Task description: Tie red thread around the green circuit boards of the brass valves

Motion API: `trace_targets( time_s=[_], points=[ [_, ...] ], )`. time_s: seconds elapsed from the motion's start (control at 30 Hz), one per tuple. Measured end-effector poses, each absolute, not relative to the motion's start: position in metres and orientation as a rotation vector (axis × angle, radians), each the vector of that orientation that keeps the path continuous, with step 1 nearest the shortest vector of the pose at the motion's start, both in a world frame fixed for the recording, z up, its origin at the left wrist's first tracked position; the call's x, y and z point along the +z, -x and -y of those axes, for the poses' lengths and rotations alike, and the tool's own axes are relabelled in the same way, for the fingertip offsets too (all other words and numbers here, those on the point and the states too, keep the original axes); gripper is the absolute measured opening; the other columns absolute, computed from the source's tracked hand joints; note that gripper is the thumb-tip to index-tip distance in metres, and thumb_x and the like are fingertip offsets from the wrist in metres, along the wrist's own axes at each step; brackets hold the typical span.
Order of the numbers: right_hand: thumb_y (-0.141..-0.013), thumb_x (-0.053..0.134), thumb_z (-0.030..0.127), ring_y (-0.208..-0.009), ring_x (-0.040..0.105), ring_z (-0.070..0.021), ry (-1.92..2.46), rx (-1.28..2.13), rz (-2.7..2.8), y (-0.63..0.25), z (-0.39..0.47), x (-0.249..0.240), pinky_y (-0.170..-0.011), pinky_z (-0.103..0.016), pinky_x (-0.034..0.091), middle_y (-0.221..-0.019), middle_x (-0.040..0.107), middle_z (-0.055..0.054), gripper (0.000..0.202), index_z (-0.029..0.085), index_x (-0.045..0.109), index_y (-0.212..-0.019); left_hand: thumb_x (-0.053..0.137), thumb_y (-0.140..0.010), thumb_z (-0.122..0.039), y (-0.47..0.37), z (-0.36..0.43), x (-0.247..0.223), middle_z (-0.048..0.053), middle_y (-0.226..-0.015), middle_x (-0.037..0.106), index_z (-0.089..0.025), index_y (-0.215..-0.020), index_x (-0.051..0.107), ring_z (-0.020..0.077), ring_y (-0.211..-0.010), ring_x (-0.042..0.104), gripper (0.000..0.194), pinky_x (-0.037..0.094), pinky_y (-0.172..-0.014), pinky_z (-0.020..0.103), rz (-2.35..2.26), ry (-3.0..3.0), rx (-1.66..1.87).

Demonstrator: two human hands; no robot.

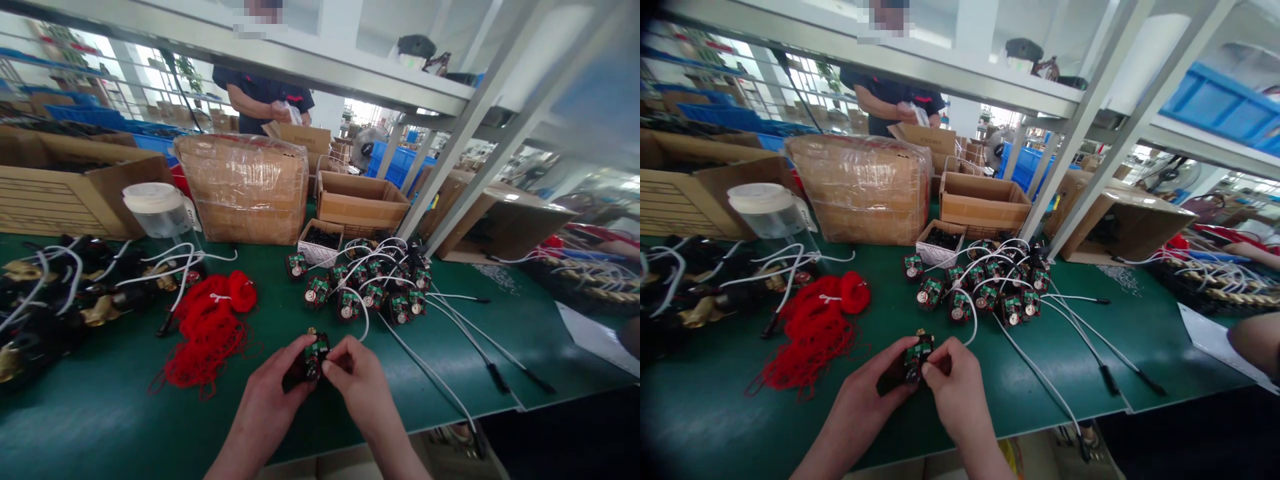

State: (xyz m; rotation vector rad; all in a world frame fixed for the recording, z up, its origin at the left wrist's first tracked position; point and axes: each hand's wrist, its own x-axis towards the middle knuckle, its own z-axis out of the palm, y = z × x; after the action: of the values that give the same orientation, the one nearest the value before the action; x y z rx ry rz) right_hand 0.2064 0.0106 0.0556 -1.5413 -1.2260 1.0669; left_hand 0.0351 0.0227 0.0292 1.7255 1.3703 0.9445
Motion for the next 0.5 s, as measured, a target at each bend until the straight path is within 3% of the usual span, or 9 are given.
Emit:
trace_targets(
  time_s=[0.5],
  points=[
    [-0.065, 0.064, 0.003, -0.060, 0.052, -0.0124, 1.571, 1.167, 1.158, -0.206, -0.020, 0.066, -0.057, -0.023, 0.038, -0.062, 0.056, 0.006, 0.017, 0.018, 0.062, -0.071, 0.067, -0.078, -0.035, -0.027, -0.032, 0.022, -0.003, -0.127, 0.074, -0.036, -0.129, 0.066, 0.0251, -0.117, 0.070, 0.051, 0.055, -0.105, 0.039, -1.408, -1.766, 0.846]
  ],
)
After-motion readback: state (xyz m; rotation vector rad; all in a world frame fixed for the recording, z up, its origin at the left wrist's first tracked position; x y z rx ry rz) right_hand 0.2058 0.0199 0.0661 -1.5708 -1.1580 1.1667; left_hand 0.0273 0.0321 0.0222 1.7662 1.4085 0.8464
